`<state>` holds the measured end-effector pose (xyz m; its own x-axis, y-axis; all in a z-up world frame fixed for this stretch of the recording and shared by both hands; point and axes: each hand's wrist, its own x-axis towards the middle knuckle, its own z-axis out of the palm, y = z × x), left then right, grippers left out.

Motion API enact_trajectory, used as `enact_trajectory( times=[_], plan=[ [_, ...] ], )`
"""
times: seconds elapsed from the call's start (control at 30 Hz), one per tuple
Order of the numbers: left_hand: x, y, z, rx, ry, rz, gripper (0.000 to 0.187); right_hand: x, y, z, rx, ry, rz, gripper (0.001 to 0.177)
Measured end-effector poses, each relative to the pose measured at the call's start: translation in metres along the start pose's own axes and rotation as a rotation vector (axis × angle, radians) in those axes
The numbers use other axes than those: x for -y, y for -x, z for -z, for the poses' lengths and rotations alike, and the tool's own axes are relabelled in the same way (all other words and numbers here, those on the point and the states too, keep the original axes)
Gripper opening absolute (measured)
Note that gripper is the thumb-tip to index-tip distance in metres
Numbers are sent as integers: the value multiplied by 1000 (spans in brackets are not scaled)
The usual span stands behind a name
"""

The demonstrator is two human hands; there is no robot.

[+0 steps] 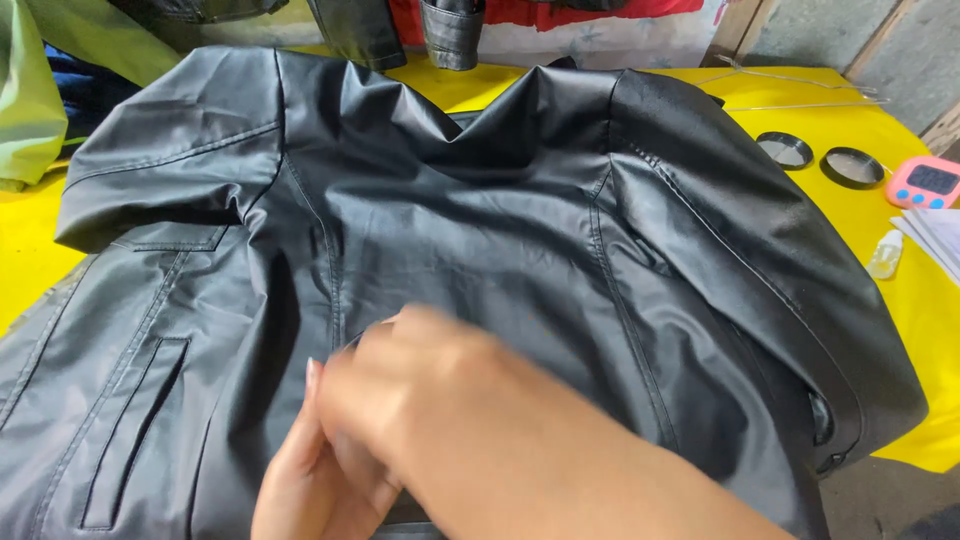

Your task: The person uses a sponge to rub a black leather jacket laid out on a yellow surface. They dip the sponge into a small container of liquid and then scrub the jacket's surface in circular motions, focusing on the chest area.

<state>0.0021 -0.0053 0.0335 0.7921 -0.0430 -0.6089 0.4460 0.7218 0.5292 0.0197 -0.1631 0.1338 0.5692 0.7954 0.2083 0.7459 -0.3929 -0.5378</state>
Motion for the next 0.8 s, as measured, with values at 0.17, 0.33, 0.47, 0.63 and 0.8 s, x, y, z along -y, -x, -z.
enact_trajectory(
  times=[0.17,0.33,0.47,0.63,0.8],
  plan=[
    [20,-32,45,471,88,-177,65,3,2,14,-41,39,-237,8],
    [14,-30,50,407,40,-112,83,-5,13,22,-254,-99,-228,29],
    [10,-17,39,748,108,-200,66,-15,34,28,-582,-550,-306,31],
    [11,-18,42,724,123,-140,71,-34,58,10,-582,-1117,-633,38],
    [21,-25,32,730,171,-230,68,-55,86,-3,-669,-1336,-730,51]
  ],
)
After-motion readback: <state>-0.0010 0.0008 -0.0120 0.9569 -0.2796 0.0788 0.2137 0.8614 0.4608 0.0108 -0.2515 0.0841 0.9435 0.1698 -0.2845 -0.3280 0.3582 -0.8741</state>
